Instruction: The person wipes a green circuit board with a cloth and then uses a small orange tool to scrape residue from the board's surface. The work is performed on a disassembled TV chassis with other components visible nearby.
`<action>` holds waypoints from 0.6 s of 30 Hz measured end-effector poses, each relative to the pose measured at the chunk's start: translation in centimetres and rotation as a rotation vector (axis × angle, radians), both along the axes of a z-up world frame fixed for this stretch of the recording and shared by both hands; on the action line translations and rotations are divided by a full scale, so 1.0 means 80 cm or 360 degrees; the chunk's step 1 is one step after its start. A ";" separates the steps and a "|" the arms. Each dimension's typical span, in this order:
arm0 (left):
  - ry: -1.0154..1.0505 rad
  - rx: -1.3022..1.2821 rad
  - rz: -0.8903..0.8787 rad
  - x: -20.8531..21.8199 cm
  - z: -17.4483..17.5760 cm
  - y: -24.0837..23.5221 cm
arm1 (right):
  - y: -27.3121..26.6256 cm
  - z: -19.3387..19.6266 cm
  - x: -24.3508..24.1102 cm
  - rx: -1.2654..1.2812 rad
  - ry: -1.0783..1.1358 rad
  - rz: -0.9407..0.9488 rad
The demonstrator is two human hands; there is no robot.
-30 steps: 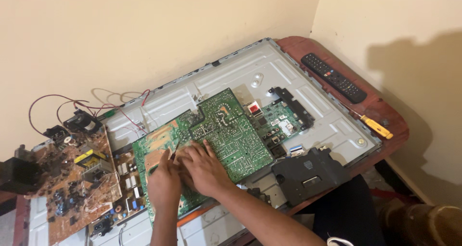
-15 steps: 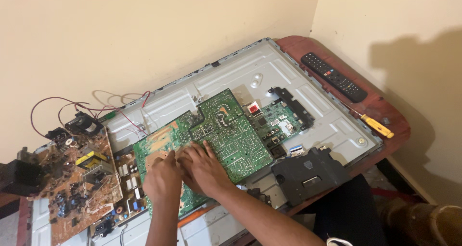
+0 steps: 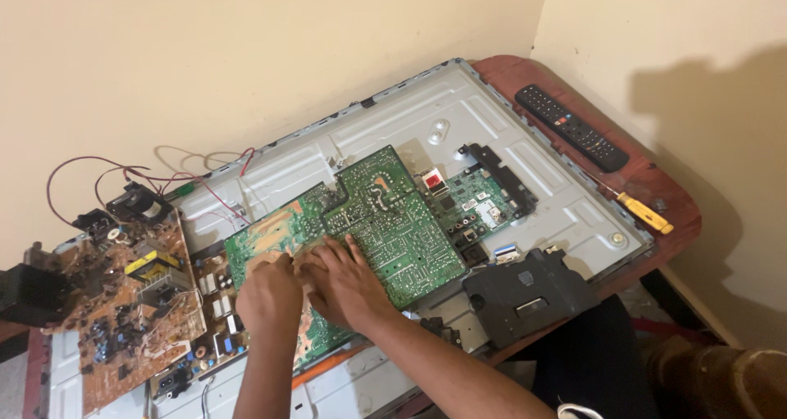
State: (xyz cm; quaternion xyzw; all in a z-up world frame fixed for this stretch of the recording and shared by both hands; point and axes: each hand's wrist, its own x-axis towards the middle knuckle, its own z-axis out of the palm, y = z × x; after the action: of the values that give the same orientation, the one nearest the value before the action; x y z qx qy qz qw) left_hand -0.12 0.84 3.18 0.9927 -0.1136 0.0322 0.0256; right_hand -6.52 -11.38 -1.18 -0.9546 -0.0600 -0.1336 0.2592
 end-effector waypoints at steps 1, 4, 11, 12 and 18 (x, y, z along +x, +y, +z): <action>-0.0014 0.0048 -0.0022 0.001 -0.001 -0.003 | -0.001 0.001 -0.001 -0.0012 0.0022 0.0002; -0.0016 0.0170 -0.0046 0.006 -0.003 -0.006 | 0.002 0.005 0.001 -0.0050 0.0100 0.0004; -0.0152 0.0235 -0.0144 0.001 -0.037 -0.019 | 0.001 0.005 0.005 -0.0104 0.0099 -0.0010; -0.0187 0.0213 -0.0123 0.003 -0.040 -0.021 | 0.001 0.005 0.004 -0.0117 0.0074 -0.0004; -0.0082 0.0314 -0.0177 0.015 -0.023 -0.014 | 0.004 0.007 0.000 -0.0045 0.0101 0.0010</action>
State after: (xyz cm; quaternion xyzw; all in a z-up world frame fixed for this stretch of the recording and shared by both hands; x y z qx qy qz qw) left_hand 1.06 -0.32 1.31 0.9813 -0.1719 0.0450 -0.0736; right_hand -6.56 -11.04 -0.65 -0.9618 -0.0568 -0.1015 0.2479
